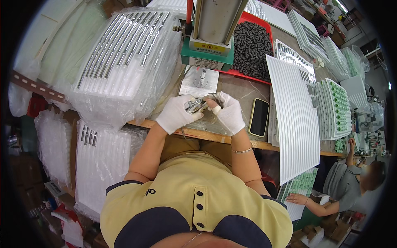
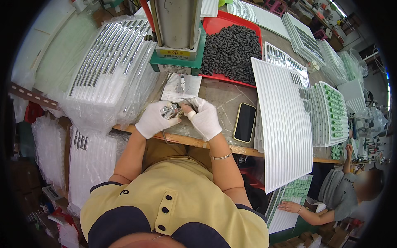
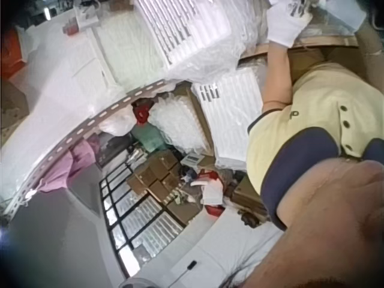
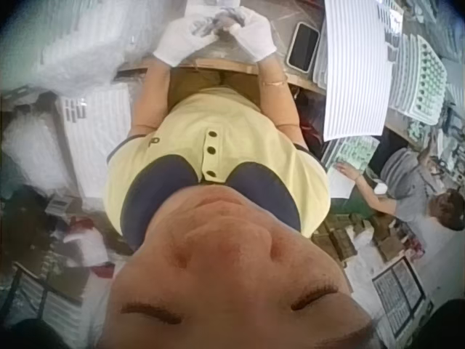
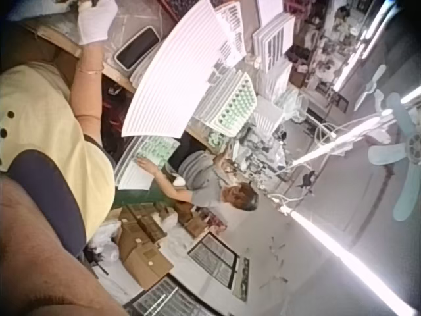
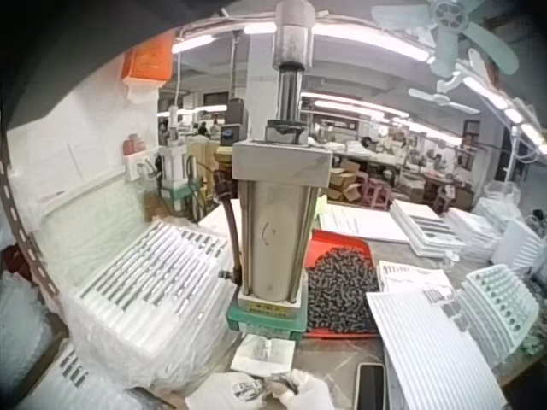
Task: Operates a pneumatic press to assemble small metal components and packs them into partitioned trays.
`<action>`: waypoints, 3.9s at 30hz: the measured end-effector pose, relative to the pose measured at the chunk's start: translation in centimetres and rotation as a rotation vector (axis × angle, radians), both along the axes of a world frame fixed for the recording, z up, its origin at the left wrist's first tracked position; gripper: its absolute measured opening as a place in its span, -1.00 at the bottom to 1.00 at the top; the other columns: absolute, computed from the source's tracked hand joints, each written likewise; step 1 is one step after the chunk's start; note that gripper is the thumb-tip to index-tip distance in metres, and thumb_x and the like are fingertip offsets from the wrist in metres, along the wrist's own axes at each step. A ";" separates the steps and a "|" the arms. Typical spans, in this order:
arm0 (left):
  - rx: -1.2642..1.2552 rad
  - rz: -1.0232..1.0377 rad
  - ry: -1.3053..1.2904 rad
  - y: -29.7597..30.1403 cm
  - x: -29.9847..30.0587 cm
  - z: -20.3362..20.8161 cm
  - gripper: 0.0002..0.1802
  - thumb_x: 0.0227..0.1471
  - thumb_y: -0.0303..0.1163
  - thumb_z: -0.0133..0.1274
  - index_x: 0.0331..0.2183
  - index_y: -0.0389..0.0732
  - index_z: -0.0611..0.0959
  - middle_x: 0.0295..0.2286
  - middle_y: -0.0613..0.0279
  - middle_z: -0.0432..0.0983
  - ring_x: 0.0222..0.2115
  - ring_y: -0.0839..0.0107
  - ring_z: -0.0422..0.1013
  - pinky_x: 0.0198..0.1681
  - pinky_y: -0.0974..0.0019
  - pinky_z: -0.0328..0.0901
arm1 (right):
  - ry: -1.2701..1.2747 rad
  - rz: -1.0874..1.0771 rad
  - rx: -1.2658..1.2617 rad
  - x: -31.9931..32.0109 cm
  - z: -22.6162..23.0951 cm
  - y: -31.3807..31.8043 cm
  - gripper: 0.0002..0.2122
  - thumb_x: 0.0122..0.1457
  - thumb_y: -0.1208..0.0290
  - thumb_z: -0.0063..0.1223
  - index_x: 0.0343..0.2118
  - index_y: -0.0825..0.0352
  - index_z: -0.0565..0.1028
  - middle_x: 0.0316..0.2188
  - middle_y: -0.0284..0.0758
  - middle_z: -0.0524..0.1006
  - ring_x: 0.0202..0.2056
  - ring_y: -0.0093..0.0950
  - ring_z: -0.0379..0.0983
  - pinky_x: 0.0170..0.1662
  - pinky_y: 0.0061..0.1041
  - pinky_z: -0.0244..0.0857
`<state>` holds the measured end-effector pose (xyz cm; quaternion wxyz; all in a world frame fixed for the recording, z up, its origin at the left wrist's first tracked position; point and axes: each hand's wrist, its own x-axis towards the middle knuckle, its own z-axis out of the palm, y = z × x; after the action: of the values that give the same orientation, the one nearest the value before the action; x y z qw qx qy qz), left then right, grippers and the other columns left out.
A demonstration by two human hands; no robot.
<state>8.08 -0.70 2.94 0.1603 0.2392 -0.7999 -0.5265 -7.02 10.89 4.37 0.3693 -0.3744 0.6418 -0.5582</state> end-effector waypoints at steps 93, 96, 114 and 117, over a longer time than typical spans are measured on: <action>0.429 0.195 0.214 1.0 -5.2 -2.8 -0.73 -0.17 -0.58 0.26 -0.32 -0.21 0.61 -0.44 0.44 0.50 -0.45 0.64 0.36 -0.33 0.51 0.29 | 0.899 -0.568 0.257 -17.5 12.9 10.0 -0.80 0.04 0.33 0.13 -0.32 0.33 0.59 -0.44 -0.23 0.62 -0.47 -0.47 0.49 -0.37 -0.48 0.33; 0.345 0.182 0.212 1.8 -5.4 -2.8 -0.72 -0.18 -0.55 0.29 -0.32 -0.23 0.61 -0.44 0.39 0.52 -0.44 0.63 0.38 -0.32 0.49 0.30 | 0.748 -0.348 0.148 -6.8 11.7 6.5 -0.84 -0.01 0.43 0.22 -0.35 0.33 0.55 -0.48 -0.28 0.61 -0.48 -0.52 0.53 -0.37 -0.54 0.39; 0.128 0.224 0.252 1.1 -4.2 -2.7 -0.63 -0.20 -0.56 0.30 -0.26 -0.26 0.57 -0.35 0.20 0.57 -0.34 0.57 0.47 -0.29 0.45 0.38 | 0.582 -0.177 -0.007 -2.3 -3.6 -0.2 -0.75 -0.05 0.37 0.33 -0.32 0.32 0.53 -0.47 -0.20 0.59 -0.41 -0.34 0.57 -0.32 -0.46 0.43; 0.210 0.417 0.353 -1.6 -4.9 -2.7 -0.54 -0.20 -0.48 0.32 -0.19 -0.28 0.55 -0.33 0.13 0.57 -0.31 0.51 0.49 -0.25 0.42 0.39 | 0.375 -0.323 0.049 -3.8 -3.7 -1.5 -0.78 -0.02 0.34 0.29 -0.34 0.32 0.54 -0.46 -0.14 0.59 -0.40 -0.25 0.56 -0.31 -0.39 0.42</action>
<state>3.22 -2.29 0.20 0.3763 0.3184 -0.6344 -0.5955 -10.87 9.40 0.66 0.1588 -0.3549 0.7640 -0.5149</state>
